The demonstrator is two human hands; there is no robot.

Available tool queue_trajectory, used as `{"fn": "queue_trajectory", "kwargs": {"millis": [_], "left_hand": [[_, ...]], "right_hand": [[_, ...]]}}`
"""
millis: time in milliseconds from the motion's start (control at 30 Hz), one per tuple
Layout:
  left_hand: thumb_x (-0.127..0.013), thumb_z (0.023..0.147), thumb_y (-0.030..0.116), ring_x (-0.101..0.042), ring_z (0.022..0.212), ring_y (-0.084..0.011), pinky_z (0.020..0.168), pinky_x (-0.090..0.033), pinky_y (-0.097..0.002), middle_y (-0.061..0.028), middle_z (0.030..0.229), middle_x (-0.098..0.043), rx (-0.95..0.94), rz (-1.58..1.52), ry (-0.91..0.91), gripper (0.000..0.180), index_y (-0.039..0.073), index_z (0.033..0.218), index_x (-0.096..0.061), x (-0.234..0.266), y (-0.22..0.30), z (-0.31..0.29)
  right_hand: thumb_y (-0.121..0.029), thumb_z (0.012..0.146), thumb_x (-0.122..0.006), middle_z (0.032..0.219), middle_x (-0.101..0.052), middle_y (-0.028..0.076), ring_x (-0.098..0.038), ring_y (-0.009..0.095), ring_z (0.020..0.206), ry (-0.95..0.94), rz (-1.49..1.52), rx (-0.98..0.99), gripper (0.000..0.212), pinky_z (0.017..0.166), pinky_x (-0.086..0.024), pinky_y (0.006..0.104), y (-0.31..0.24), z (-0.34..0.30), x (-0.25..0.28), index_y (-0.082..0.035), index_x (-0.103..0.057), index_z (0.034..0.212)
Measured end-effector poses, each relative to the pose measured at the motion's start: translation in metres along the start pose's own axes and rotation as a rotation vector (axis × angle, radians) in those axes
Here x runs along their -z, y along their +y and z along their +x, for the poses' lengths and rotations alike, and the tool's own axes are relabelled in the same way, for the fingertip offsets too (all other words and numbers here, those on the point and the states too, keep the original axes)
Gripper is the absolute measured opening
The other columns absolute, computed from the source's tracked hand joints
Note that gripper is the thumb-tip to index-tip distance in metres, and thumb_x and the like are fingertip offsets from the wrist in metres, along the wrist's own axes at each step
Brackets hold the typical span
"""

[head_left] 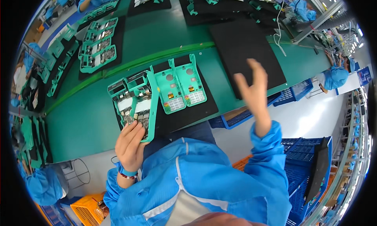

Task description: The person assembles handheld electronic devices on a production line by attaching circuit board components into device casings, pressing them securely into place by hand, and sliding trays along the conveyor line.

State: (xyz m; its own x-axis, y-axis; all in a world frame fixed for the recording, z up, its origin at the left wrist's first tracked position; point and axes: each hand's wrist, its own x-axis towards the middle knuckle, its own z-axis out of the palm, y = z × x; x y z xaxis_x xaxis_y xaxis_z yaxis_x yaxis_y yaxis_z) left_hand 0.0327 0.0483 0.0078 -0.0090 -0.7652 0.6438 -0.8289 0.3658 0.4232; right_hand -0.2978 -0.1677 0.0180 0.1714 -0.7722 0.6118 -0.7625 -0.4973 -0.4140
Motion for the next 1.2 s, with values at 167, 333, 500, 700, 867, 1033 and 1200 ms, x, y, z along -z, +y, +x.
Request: {"fn": "queue_trajectory", "kwargs": {"millis": [167,333,500,700,867,1033,1200], "left_hand": [[-0.077,0.073,0.003,-0.065,0.109,-0.0302,0.095,-0.050,-0.0466,-0.0092,0.115,-0.069,-0.112,0.249,-0.093,0.039,0.005,0.112,-0.070,-0.033,-0.022,0.007],[-0.076,0.073,0.004,-0.064,0.111,-0.0265,0.093,-0.047,-0.0435,-0.0075,0.117,-0.068,-0.090,0.367,-0.145,0.039,0.008,0.112,-0.071,-0.046,-0.026,-0.008],[-0.079,0.073,0.012,-0.061,0.103,-0.0277,0.091,-0.043,-0.0441,-0.0065,0.114,-0.065,-0.100,0.277,-0.210,0.041,0.009,0.113,-0.070,-0.048,-0.028,-0.001],[-0.080,0.074,0.011,-0.058,0.103,-0.0315,0.090,-0.045,-0.0433,-0.0083,0.115,-0.063,0.003,0.187,-0.289,0.042,0.008,0.114,-0.069,-0.054,-0.028,-0.001],[-0.076,0.081,0.010,-0.057,0.106,-0.0330,0.091,-0.044,-0.0436,-0.0099,0.122,-0.062,-0.010,0.255,-0.325,0.041,0.006,0.120,-0.067,-0.048,-0.030,-0.013],[-0.075,0.084,0.011,-0.056,0.105,-0.0333,0.091,-0.044,-0.0446,-0.0101,0.122,-0.061,-0.042,0.234,-0.334,0.039,0.006,0.122,-0.066,-0.053,-0.039,-0.009],[-0.076,0.082,0.012,-0.056,0.105,-0.0341,0.092,-0.043,-0.0454,-0.0101,0.120,-0.062,-0.030,0.209,-0.304,0.041,0.008,0.121,-0.066,-0.055,-0.034,-0.010]], "right_hand": [[-0.046,0.078,-0.080,0.112,-0.064,0.026,-0.062,0.043,0.105,-0.062,-0.745,-0.424,0.087,0.094,-0.046,0.0486,0.134,0.015,0.066,0.003,-0.042,0.139],[-0.022,0.098,-0.062,0.108,-0.069,0.008,-0.066,0.017,0.095,-0.205,0.718,-0.776,0.033,0.085,-0.051,0.0285,0.136,0.020,0.096,0.004,-0.061,0.119],[-0.024,0.102,-0.056,0.114,-0.066,0.005,-0.063,0.016,0.104,0.427,1.136,-0.683,0.028,0.088,-0.051,0.0288,0.158,-0.016,0.131,-0.003,-0.061,0.119],[-0.028,0.102,-0.055,0.117,-0.066,0.008,-0.067,0.012,0.080,0.463,1.236,-0.646,0.033,0.065,-0.054,0.0198,0.219,-0.078,0.222,-0.006,-0.055,0.127],[-0.018,0.099,-0.060,0.123,-0.060,0.014,-0.065,0.030,0.107,1.042,0.920,-0.625,0.038,0.091,-0.055,0.0373,0.275,-0.130,0.284,-0.001,-0.047,0.131],[-0.012,0.102,-0.052,0.113,-0.061,0.023,-0.067,0.036,0.098,1.486,0.753,-0.615,0.034,0.086,-0.060,0.0422,0.288,-0.198,0.336,0.012,-0.043,0.125],[-0.015,0.100,-0.054,0.104,-0.067,0.020,-0.067,0.027,0.095,0.940,0.875,-1.036,0.025,0.084,-0.057,0.0335,0.286,-0.185,0.242,0.008,-0.056,0.110]]}}
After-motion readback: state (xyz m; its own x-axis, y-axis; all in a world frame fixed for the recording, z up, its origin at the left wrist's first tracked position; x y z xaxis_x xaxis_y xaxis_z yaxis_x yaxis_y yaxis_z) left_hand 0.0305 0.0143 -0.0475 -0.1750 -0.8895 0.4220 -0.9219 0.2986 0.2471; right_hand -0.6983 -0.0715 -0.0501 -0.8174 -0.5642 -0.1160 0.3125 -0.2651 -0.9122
